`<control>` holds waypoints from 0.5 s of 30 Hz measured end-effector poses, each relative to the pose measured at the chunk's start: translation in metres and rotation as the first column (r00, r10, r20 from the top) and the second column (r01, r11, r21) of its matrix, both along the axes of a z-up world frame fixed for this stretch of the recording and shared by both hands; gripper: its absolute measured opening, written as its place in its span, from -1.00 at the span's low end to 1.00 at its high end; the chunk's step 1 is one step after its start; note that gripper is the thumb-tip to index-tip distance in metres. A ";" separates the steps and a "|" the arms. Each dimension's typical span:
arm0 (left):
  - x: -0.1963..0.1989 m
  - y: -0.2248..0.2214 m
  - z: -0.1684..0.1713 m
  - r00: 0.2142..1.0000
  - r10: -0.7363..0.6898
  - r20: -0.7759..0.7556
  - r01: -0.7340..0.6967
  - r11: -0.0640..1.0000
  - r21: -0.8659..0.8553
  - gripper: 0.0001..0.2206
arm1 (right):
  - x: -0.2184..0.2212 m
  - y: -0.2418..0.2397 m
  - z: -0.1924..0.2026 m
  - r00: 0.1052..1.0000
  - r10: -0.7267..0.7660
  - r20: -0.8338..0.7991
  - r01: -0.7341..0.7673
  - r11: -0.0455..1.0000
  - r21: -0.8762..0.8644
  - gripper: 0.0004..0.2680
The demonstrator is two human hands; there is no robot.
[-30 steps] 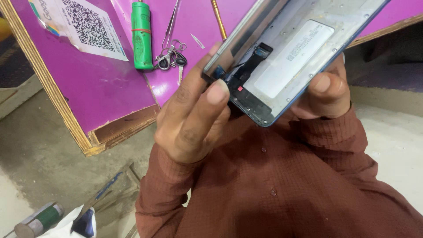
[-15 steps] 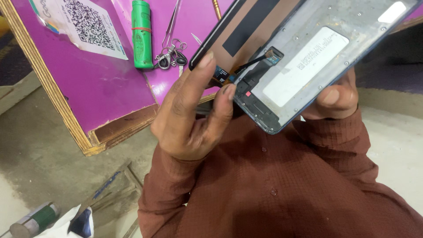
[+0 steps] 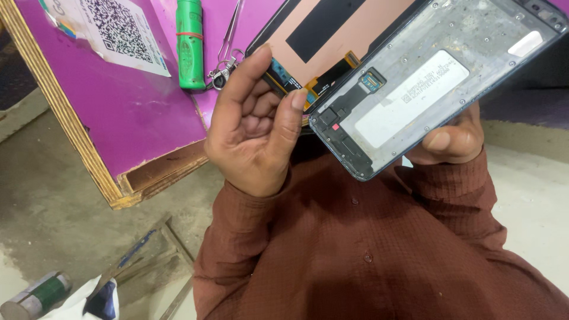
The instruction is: The person uses a metal prying tool to carefully separate the screen assembly from the smartphone's frame. They work along the edges to release the adhesive and then lift the screen to reveal the internal components.
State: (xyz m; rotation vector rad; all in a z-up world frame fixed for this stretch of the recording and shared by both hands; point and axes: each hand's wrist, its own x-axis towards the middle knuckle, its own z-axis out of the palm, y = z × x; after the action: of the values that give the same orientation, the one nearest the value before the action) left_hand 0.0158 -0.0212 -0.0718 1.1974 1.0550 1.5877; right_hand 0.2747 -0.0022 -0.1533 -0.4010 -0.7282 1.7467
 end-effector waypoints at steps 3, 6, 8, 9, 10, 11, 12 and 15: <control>-0.002 0.002 -0.005 0.999 -0.020 0.039 0.020 1.000 0.006 -0.62 | -0.004 0.001 0.005 1.000 -0.002 0.023 0.001 1.000 0.008 -0.45; -0.005 0.003 -0.008 0.994 -0.046 0.101 0.046 0.999 0.002 -0.62 | -0.008 0.003 0.013 0.998 0.006 0.065 -0.007 1.000 0.024 -0.43; -0.006 0.001 -0.009 0.989 -0.054 0.140 0.056 0.998 -0.014 -0.61 | -0.012 0.006 0.018 0.996 0.017 0.085 -0.020 0.999 0.032 -0.42; -0.006 0.000 -0.010 0.985 -0.058 0.161 0.062 0.998 -0.022 -0.61 | -0.013 0.006 0.021 0.995 0.018 0.099 -0.022 0.999 0.038 -0.42; -0.007 0.000 -0.010 0.982 -0.064 0.177 0.070 0.997 -0.029 -0.60 | -0.016 0.007 0.023 0.993 0.020 0.112 -0.025 0.999 0.041 -0.41; -0.008 0.000 -0.011 0.979 -0.065 0.192 0.073 0.997 -0.035 -0.60 | -0.017 0.009 0.025 0.992 0.023 0.121 -0.028 0.999 0.044 -0.41; -0.008 -0.001 -0.011 0.976 -0.068 0.208 0.078 0.996 -0.042 -0.60 | -0.019 0.009 0.027 0.990 0.017 0.137 -0.023 0.999 0.045 -0.40; -0.009 -0.001 -0.012 0.967 -0.064 0.247 0.082 0.995 -0.064 -0.60 | -0.022 0.010 0.032 0.985 0.003 0.175 -0.015 0.998 0.064 -0.39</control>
State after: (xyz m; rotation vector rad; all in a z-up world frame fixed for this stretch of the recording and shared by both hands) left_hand 0.0070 -0.0225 -0.0840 0.9513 0.8916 1.5783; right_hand 0.2522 0.0076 -0.1215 -0.5114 -0.9113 1.7057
